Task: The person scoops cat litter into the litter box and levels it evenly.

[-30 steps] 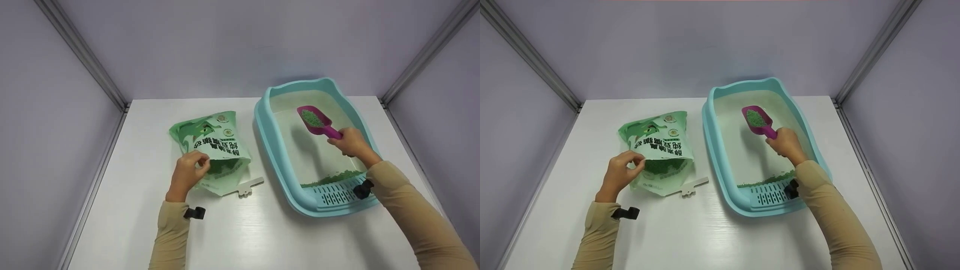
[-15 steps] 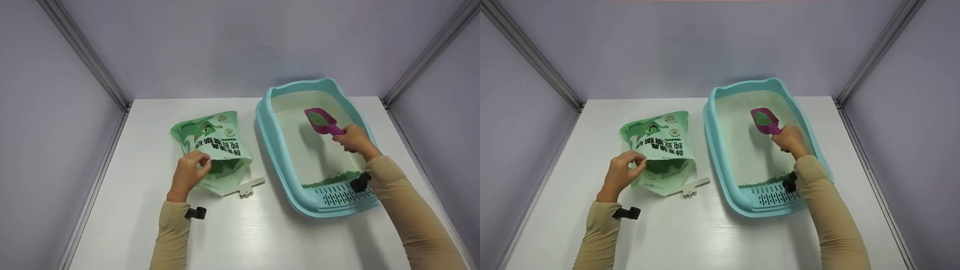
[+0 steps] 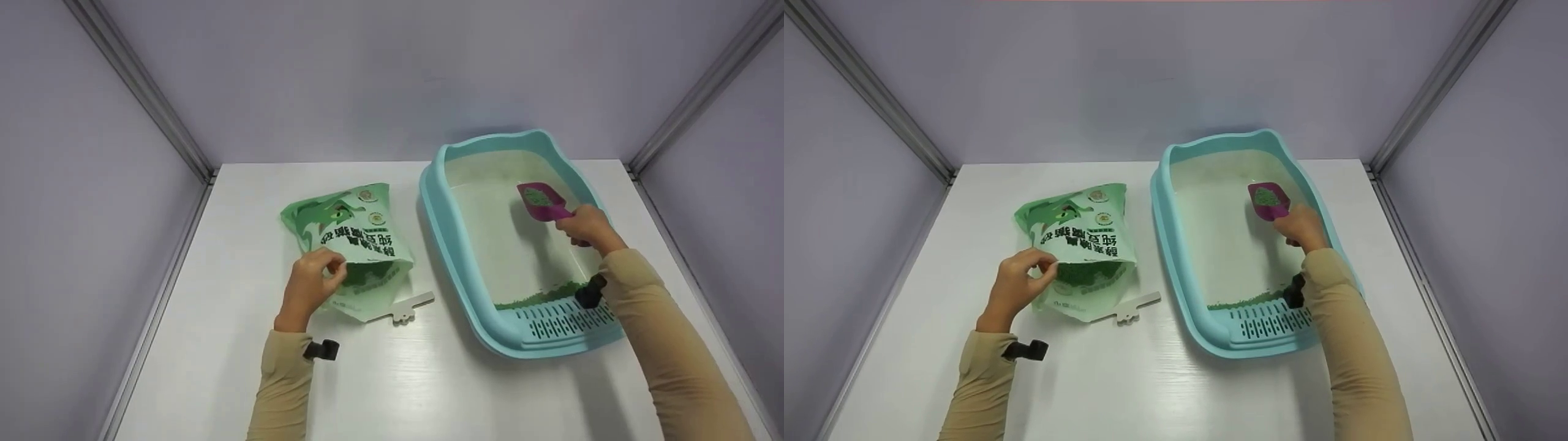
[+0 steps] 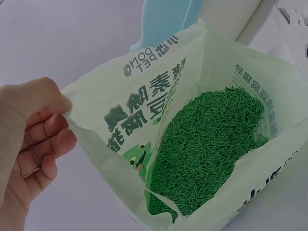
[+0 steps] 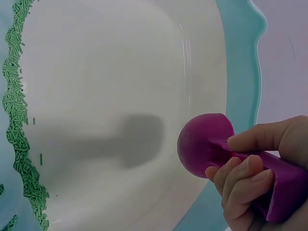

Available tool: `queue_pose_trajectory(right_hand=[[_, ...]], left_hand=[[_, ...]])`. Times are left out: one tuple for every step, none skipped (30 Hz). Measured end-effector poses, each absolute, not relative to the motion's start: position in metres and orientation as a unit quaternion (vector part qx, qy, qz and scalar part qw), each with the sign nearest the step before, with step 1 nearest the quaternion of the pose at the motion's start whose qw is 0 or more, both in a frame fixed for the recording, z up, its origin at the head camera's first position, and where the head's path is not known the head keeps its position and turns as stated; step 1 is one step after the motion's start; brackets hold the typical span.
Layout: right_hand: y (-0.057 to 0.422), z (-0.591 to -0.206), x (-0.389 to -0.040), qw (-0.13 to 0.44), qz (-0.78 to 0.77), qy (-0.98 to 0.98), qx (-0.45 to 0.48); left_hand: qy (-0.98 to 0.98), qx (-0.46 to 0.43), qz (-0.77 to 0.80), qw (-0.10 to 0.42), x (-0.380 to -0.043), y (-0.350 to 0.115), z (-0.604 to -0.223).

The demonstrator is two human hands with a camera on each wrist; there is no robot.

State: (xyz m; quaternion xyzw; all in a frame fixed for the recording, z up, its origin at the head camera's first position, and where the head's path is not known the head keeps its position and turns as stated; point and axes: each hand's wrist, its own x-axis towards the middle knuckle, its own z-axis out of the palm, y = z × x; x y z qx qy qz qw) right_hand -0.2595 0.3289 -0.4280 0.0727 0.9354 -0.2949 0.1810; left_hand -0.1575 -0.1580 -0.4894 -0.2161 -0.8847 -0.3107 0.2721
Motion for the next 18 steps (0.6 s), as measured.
queue_pose_trajectory(right_hand=[[0.329, -0.429, -0.260, 0.180, -0.297, 0.935, 0.074], [0.329, -0.429, -0.261, 0.180, -0.301, 0.934, 0.076], [0.329, -0.430, -0.261, 0.180, -0.304, 0.932, 0.078], [0.329, -0.431, -0.262, 0.181, -0.306, 0.931, 0.081], [0.329, -0.432, -0.262, 0.182, -0.310, 0.929, 0.083], [0.329, -0.433, -0.263, 0.182, -0.313, 0.928, 0.085], [0.329, -0.434, -0.263, 0.182, -0.317, 0.927, 0.087], [0.329, -0.436, -0.264, 0.181, -0.320, 0.926, 0.090], [0.329, -0.437, -0.265, 0.181, -0.323, 0.924, 0.094], [0.329, -0.439, -0.265, 0.180, -0.326, 0.923, 0.097], [0.330, -0.440, -0.266, 0.179, -0.330, 0.921, 0.101], [0.330, -0.441, -0.266, 0.179, -0.334, 0.919, 0.106], [0.331, -0.442, -0.267, 0.179, -0.339, 0.917, 0.111], [0.331, -0.443, -0.268, 0.179, -0.344, 0.914, 0.115], [0.332, -0.444, -0.269, 0.179, -0.348, 0.913, 0.117], [0.332, -0.445, -0.270, 0.177, -0.352, 0.911, 0.119], [0.332, -0.445, -0.270, 0.176, -0.357, 0.910, 0.120], [0.332, -0.446, -0.271, 0.174, -0.359, 0.909, 0.120]], left_hand=[[-0.884, -0.217, -0.311, 0.273, -0.157, -0.158, -0.490], [-0.883, -0.218, -0.312, 0.273, -0.157, -0.158, -0.489], [-0.883, -0.219, -0.312, 0.273, -0.157, -0.158, -0.489], [-0.883, -0.219, -0.312, 0.273, -0.157, -0.158, -0.489], [-0.884, -0.219, -0.312, 0.272, -0.157, -0.158, -0.489], [-0.884, -0.218, -0.313, 0.270, -0.157, -0.158, -0.489], [-0.884, -0.218, -0.313, 0.269, -0.157, -0.158, -0.489], [-0.885, -0.217, -0.313, 0.268, -0.157, -0.158, -0.490], [-0.885, -0.216, -0.312, 0.268, -0.157, -0.158, -0.490], [-0.885, -0.216, -0.313, 0.267, -0.157, -0.157, -0.490], [-0.885, -0.216, -0.313, 0.267, -0.157, -0.157, -0.491], [-0.885, -0.216, -0.313, 0.268, -0.157, -0.157, -0.491], [-0.884, -0.217, -0.314, 0.269, -0.157, -0.156, -0.491], [-0.884, -0.217, -0.314, 0.269, -0.157, -0.156, -0.491], [-0.884, -0.218, -0.314, 0.269, -0.157, -0.156, -0.491], [-0.884, -0.218, -0.314, 0.269, -0.156, -0.156, -0.491], [-0.884, -0.218, -0.313, 0.269, -0.156, -0.155, -0.491], [-0.885, -0.218, -0.312, 0.268, -0.156, -0.155, -0.491]])
